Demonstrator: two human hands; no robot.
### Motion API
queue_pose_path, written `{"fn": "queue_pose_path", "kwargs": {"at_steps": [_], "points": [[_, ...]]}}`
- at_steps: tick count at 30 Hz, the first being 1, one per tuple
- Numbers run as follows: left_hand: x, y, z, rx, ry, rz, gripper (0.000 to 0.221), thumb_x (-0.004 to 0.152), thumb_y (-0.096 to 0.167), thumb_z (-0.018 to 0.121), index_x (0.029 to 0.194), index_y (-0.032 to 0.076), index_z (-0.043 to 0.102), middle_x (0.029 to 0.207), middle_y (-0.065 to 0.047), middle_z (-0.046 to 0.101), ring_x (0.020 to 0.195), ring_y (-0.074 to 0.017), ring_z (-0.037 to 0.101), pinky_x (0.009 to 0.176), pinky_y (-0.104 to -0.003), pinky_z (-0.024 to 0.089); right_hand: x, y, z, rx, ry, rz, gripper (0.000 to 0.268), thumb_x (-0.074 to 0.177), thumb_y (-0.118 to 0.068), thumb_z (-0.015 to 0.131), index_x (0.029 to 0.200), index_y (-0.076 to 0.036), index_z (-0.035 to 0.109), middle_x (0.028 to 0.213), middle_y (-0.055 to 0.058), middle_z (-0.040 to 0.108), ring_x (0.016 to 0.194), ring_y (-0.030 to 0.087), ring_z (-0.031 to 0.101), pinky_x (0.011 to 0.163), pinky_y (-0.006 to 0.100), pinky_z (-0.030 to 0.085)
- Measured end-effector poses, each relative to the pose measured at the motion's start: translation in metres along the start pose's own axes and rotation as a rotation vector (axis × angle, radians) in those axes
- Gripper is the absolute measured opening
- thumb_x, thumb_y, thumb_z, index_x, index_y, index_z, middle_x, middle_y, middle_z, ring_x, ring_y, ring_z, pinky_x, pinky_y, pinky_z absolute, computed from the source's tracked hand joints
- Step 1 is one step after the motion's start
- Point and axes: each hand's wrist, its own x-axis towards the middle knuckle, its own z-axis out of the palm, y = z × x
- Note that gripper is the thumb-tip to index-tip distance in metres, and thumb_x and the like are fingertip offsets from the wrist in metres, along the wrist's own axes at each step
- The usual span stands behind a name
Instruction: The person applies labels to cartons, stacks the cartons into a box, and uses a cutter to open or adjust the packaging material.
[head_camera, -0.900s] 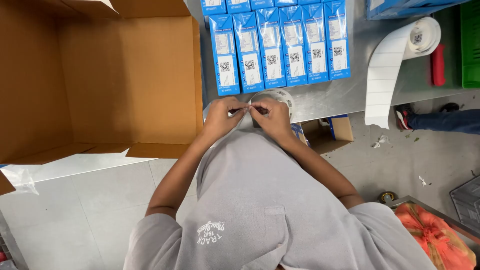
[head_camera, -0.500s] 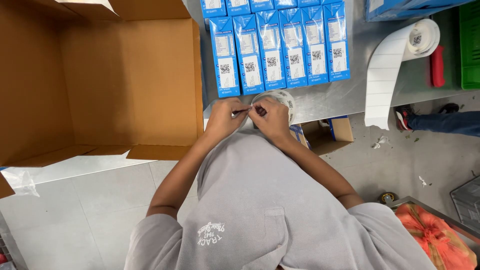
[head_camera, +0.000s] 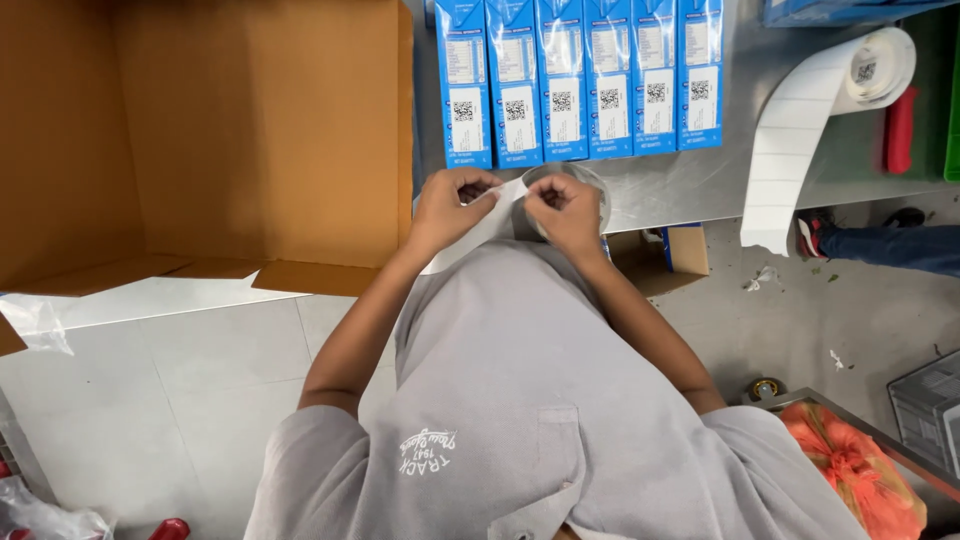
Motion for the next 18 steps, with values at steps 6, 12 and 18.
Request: {"fn": "queue_pose_path", "kwargs": {"at_steps": [6, 12, 18], "points": [[0.003, 0.010, -0.011, 0.270, 0.158, 0.065, 0.021, 0.086, 0.005, 0.072, 0.107, 0.001, 0.073, 0.101, -0.012, 0.074, 0.091, -0.0238, 0.072, 0.081, -0.033, 0.056, 0.004, -0.020, -0.046, 0.637, 0.038, 0.361, 0.010, 0.092, -0.003, 0.062, 0.087, -0.001, 0.070, 0.078, 0.007, 0.070, 0.068, 0.011, 0.061, 0.065, 0.022, 0.048], [0.008, 0.073, -0.004, 0.486, 0.180, 0.425, 0.035, 0.087, 0.018, 0.083, 0.118, 0.006, 0.070, 0.121, -0.015, 0.060, 0.114, -0.0343, 0.056, 0.096, -0.044, 0.047, 0.006, -0.043, -0.075, 0.549, 0.191, 0.168, 0.014, 0.095, -0.003, 0.063, 0.080, -0.003, 0.065, 0.078, 0.006, 0.065, 0.069, 0.010, 0.055, 0.067, 0.024, 0.044], [0.021, 0.118, 0.032, 0.442, 0.014, 0.574, 0.057, 0.077, 0.038, 0.088, 0.118, 0.003, 0.069, 0.117, -0.016, 0.058, 0.104, -0.0328, 0.055, 0.089, -0.050, 0.045, 0.012, -0.081, -0.069, 0.588, 0.211, 0.137, 0.016, 0.093, -0.004, 0.062, 0.077, -0.005, 0.063, 0.073, 0.005, 0.064, 0.066, 0.009, 0.055, 0.064, 0.024, 0.043]]}}
